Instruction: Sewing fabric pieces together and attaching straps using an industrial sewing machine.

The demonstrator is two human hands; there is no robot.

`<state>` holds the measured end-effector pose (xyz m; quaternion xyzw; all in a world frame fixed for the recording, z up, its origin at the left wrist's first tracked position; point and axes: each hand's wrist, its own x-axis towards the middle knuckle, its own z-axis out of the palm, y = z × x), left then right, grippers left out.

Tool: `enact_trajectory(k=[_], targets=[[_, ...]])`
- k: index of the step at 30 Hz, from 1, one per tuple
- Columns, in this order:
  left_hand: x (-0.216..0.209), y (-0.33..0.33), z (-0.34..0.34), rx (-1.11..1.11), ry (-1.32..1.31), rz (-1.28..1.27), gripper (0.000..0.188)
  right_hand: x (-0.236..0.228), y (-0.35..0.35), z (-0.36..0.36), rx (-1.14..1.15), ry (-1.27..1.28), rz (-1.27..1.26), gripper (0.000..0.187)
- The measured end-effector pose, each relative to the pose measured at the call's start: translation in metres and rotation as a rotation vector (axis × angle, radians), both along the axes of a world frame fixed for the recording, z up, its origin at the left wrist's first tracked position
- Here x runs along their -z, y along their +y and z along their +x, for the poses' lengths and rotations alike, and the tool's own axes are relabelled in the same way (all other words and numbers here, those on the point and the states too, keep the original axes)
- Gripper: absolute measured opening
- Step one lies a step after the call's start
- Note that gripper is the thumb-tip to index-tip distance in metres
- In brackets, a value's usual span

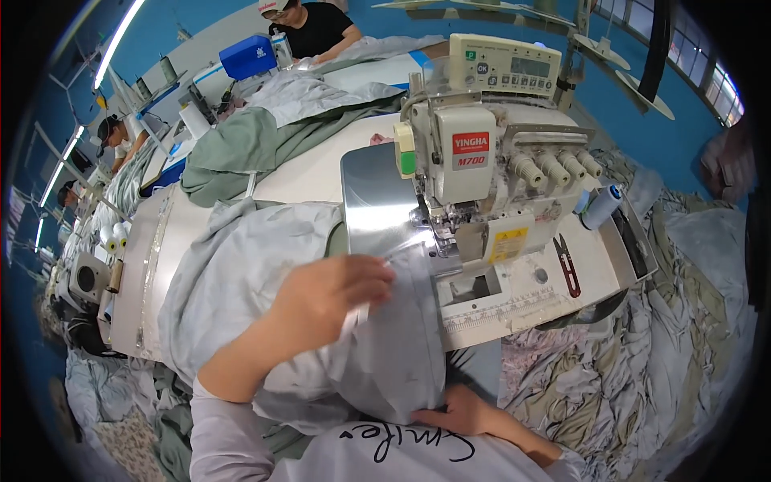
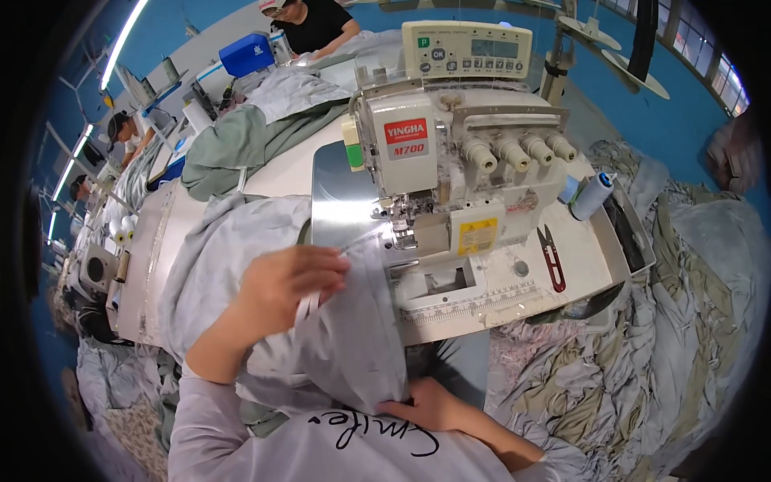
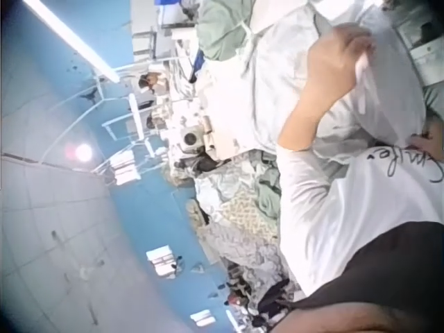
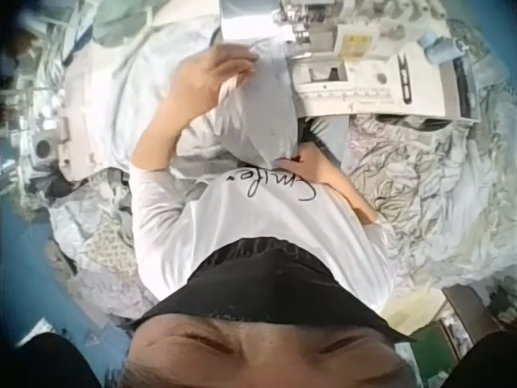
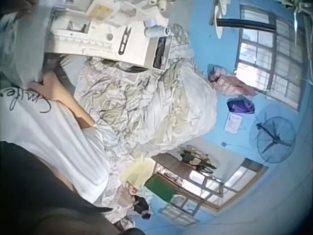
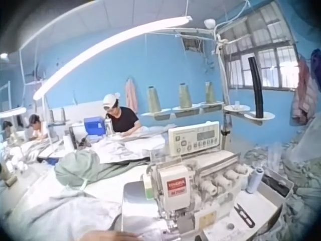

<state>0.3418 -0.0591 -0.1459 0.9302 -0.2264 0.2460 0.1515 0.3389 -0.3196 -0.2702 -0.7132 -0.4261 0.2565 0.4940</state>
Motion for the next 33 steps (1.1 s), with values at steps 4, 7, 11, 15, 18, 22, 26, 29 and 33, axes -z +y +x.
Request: enact_trajectory(k=[4, 7, 11, 15, 18, 22, 26, 29, 33], targets=[[-0.003, -0.016, 0.001, -0.025, -0.038, 0.037, 0.021, -0.007, -0.009, 0.015, 0.126, -0.482, -0.247, 0.025], [0.001, -0.012, 0.014, -0.003, -0.022, 0.017, 0.020, -0.060, 0.020, 0.025, 0.450, -0.163, -0.208, 0.025], [-0.004, -0.018, 0.021, 0.034, 0.053, -0.037, 0.018, -0.060, 0.039, 0.054, 0.606, 0.346, 0.192, 0.013], [0.000, -0.021, 0.028, 0.046, 0.010, 0.002, 0.020, -0.056, 0.038, 0.062, 0.462, 0.631, 0.159, 0.019], [-0.004, -0.025, 0.029, 0.058, 0.019, 0.043, 0.028, -0.066, 0.037, 0.059, 0.532, 0.673, 0.276, 0.015], [-0.004, -0.027, 0.036, 0.026, 0.011, 0.107, 0.037, -0.064, 0.046, 0.063, 0.719, 0.365, 0.381, 0.012], [-0.007, -0.025, 0.035, 0.022, 0.045, 0.131, 0.038, -0.069, 0.048, 0.085, 0.552, -0.522, 0.207, 0.043], [-0.007, -0.024, 0.031, 0.099, 0.062, 0.151, 0.040, -0.081, 0.046, 0.078, 0.497, -0.573, 0.135, 0.051], [-0.007, -0.026, 0.032, 0.114, 0.066, 0.109, 0.034, -0.088, 0.048, 0.088, 0.472, -0.600, 0.028, 0.048]])
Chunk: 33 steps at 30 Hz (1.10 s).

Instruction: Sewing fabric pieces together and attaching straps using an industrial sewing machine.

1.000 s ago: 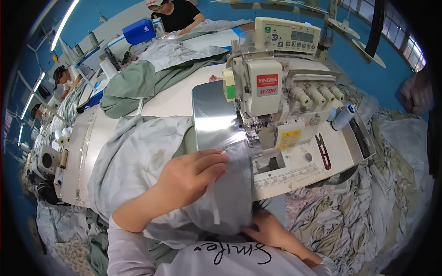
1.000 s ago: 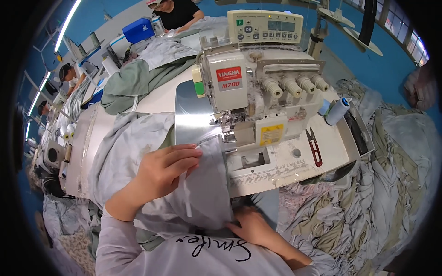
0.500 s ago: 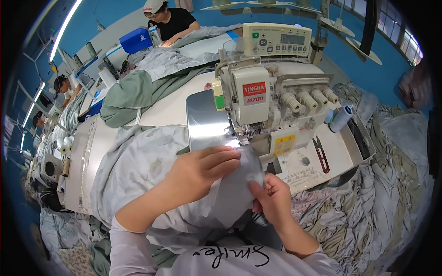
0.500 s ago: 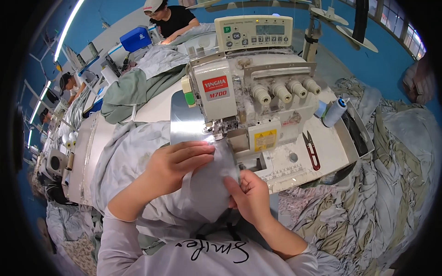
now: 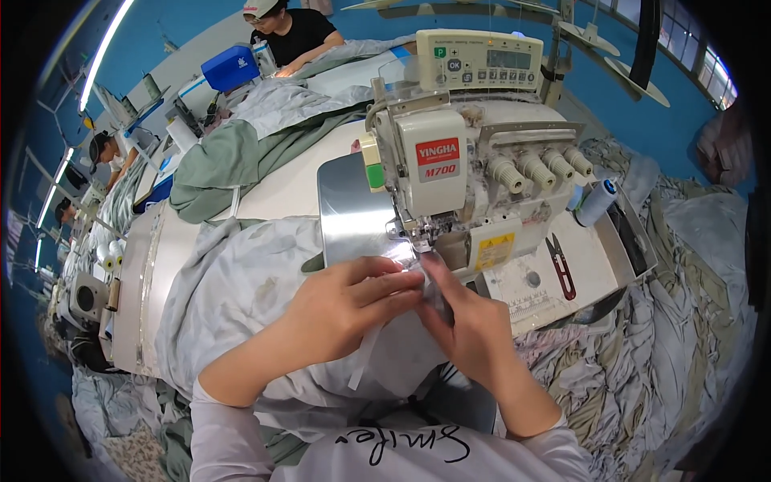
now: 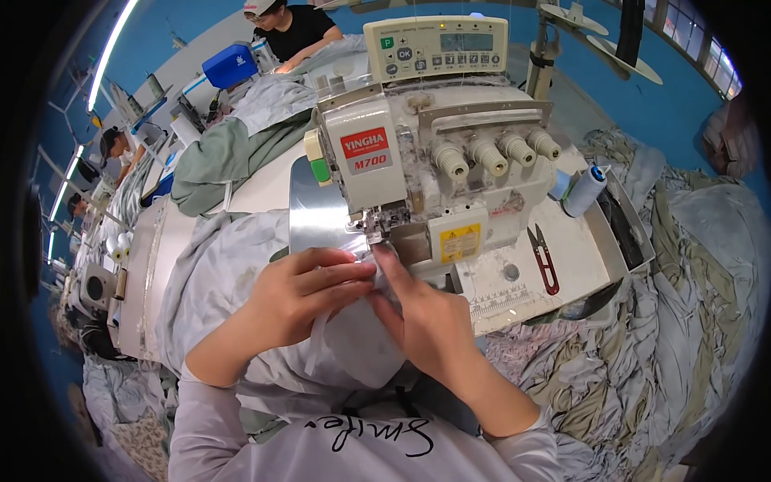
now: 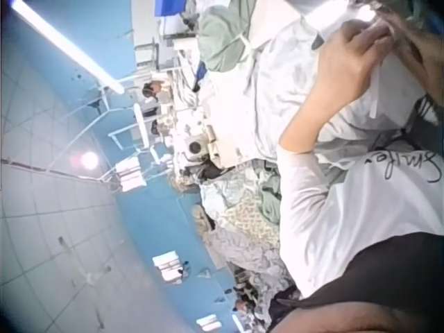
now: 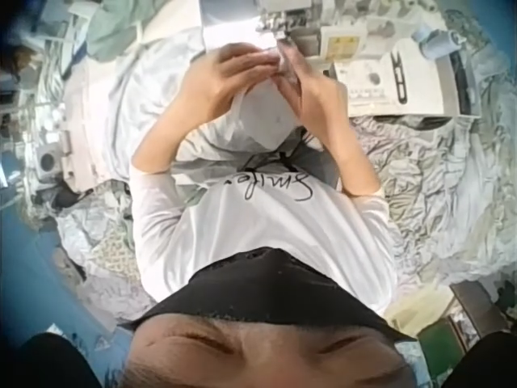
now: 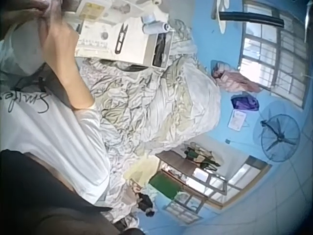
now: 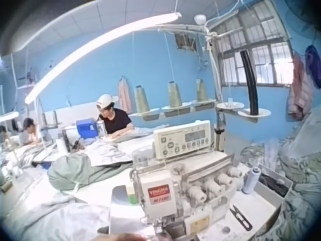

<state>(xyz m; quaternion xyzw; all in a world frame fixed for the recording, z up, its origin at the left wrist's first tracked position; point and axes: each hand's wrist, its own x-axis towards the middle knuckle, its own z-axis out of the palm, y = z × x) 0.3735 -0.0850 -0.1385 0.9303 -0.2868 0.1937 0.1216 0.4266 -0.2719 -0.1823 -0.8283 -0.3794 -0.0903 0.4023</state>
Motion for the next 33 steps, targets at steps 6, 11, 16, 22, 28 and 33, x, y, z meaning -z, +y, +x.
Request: enact_trajectory(k=[6, 11, 16, 22, 28, 33], targets=[[0.004, 0.000, 0.003, -0.069, -0.045, -0.065, 0.038, 0.001, 0.002, 0.008, 0.059, -0.099, -0.001, 0.055], [0.004, 0.000, 0.005, -0.087, -0.024, -0.056, 0.044, -0.002, 0.001, -0.005, 0.178, 0.307, 0.191, 0.048], [0.003, -0.001, 0.005, -0.073, -0.049, -0.046, 0.044, 0.010, -0.002, -0.023, 0.022, 0.941, 0.520, 0.021], [0.002, -0.001, 0.006, -0.076, -0.038, -0.036, 0.042, 0.023, -0.004, -0.020, -0.006, 1.106, 0.589, 0.012], [0.007, 0.010, 0.006, -0.156, -0.006, -0.147, 0.039, 0.024, 0.000, -0.015, -0.077, 1.087, 0.661, 0.016], [-0.017, 0.008, -0.022, -0.570, -0.139, -0.034, 0.044, 0.025, -0.004, -0.005, -0.089, 1.132, 0.683, 0.015]])
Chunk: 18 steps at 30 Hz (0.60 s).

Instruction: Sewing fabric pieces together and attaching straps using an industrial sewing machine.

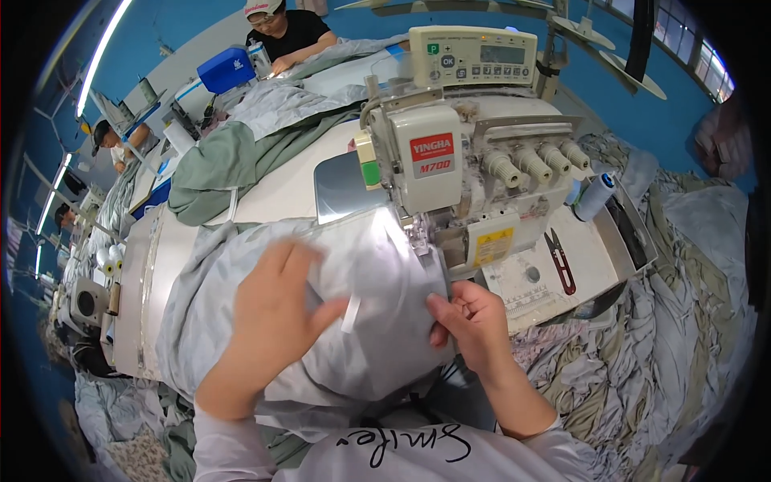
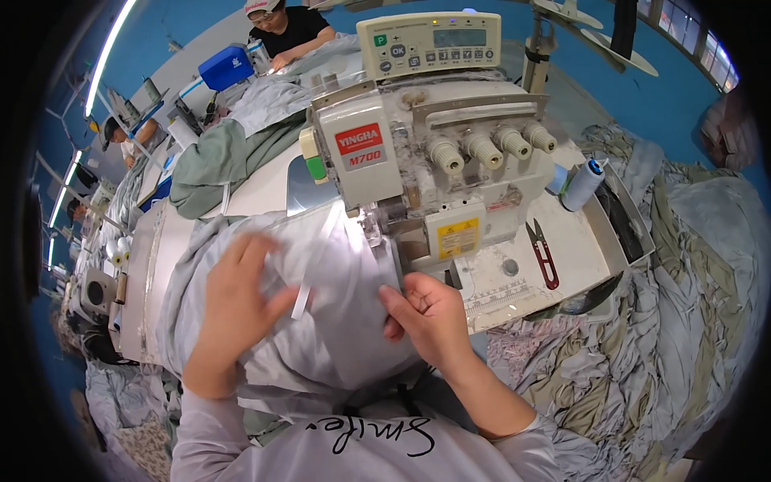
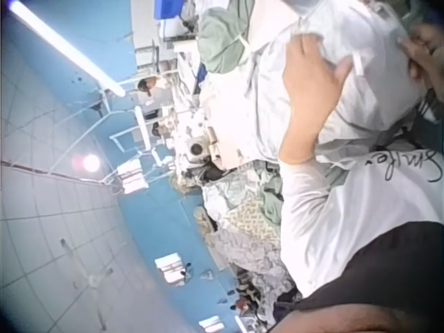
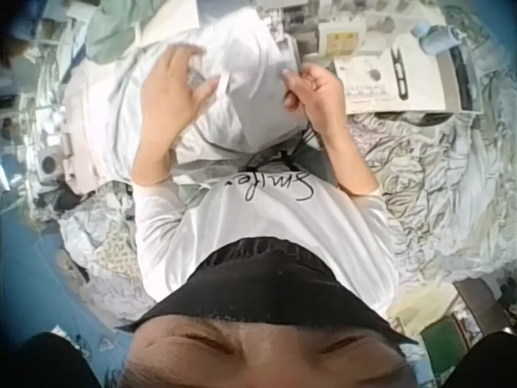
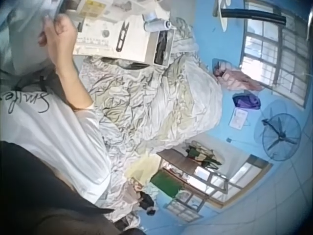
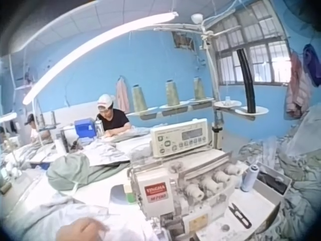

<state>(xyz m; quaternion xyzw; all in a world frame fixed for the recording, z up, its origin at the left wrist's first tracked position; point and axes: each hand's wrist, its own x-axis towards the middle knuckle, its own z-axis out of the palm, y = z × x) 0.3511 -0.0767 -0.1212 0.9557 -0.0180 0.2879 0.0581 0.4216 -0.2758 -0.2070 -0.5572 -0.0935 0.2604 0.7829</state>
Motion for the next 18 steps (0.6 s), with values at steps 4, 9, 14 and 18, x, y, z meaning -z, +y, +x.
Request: enact_trajectory(k=[4, 9, 14, 18], targets=[[0.036, 0.009, -0.069, 0.009, 0.547, -0.055, 0.036, -0.005, 0.003, -0.001, -0.045, 0.032, 0.023, 0.024], [0.083, 0.023, -0.117, -0.106, 0.580, -0.530, 0.020, -0.003, 0.000, 0.003, -0.078, -0.009, 0.011, 0.015], [0.093, 0.017, -0.109, 0.076, -0.211, -1.155, 0.014, -0.002, 0.001, 0.003, -0.086, -0.022, -0.007, 0.016], [0.087, 0.016, -0.083, 0.147, -0.484, -1.077, 0.024, 0.000, 0.000, 0.003, -0.070, -0.059, -0.052, 0.017]])
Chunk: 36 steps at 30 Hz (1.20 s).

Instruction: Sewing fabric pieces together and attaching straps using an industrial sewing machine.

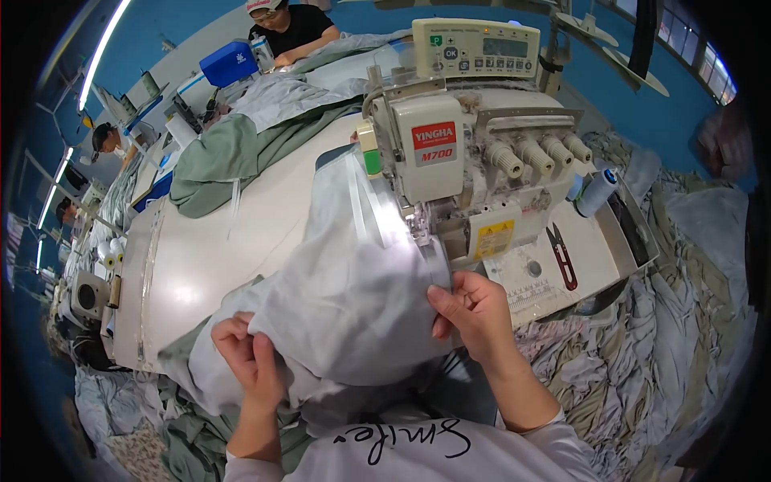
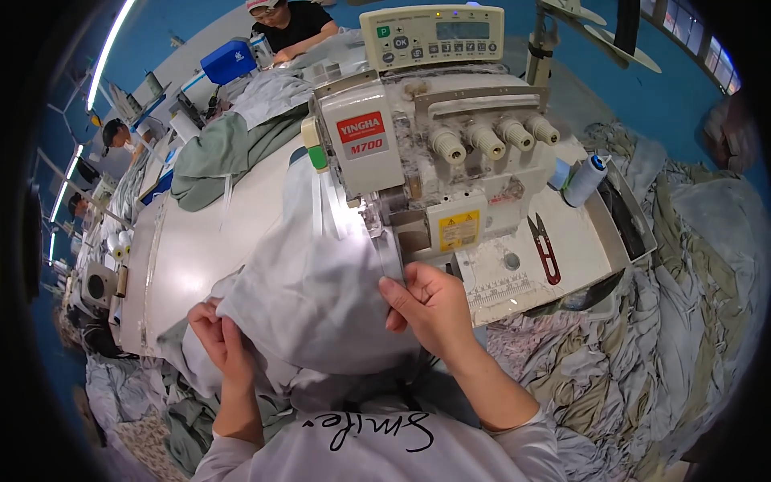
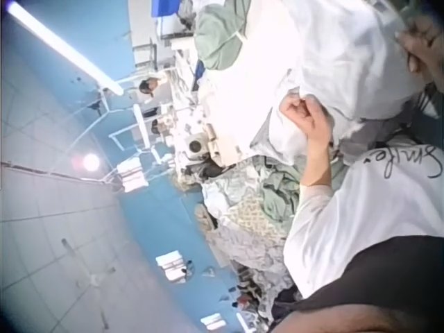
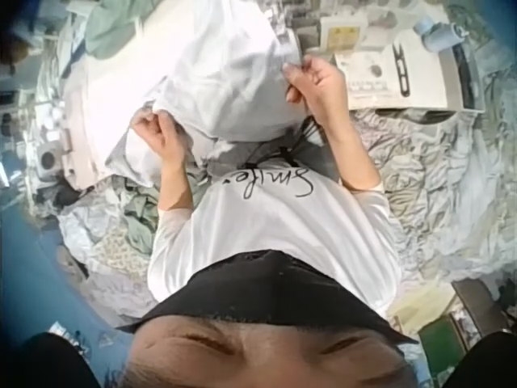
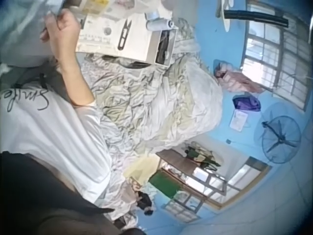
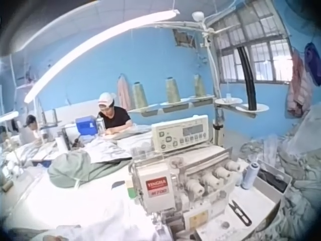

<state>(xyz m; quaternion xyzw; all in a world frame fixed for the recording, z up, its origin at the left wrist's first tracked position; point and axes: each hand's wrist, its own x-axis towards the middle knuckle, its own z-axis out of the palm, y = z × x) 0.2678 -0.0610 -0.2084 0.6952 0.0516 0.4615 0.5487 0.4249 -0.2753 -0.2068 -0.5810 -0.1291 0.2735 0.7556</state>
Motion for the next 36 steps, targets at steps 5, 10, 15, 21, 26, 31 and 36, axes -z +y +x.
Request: enact_trajectory(k=[5, 10, 15, 21, 26, 31, 36], targets=[[-0.007, 0.007, 0.014, -0.216, 0.077, 0.292, 0.035, -0.003, 0.001, -0.001, -0.002, 0.013, 0.038, 0.016], [-0.036, 0.011, 0.050, -0.437, 0.031, 0.654, 0.027, -0.003, 0.000, 0.000, 0.006, -0.002, 0.011, 0.016], [-0.059, 0.023, 0.075, -0.445, -0.020, 0.706, 0.022, -0.001, 0.000, 0.002, -0.026, -0.006, 0.033, 0.015], [-0.081, 0.034, 0.099, -0.507, -0.021, 0.681, 0.015, 0.000, 0.001, 0.001, -0.016, 0.008, 0.076, 0.015], [-0.097, 0.046, 0.122, -0.499, -0.076, 0.703, 0.013, 0.000, 0.001, 0.001, -0.013, 0.010, 0.079, 0.015], [-0.127, 0.044, 0.142, -0.565, -0.081, 0.778, 0.009, -0.001, -0.002, 0.002, -0.012, 0.019, 0.071, 0.016], [-0.146, 0.053, 0.163, -0.553, -0.189, 0.850, 0.008, -0.006, 0.001, 0.002, -0.021, 0.040, 0.049, 0.021]])
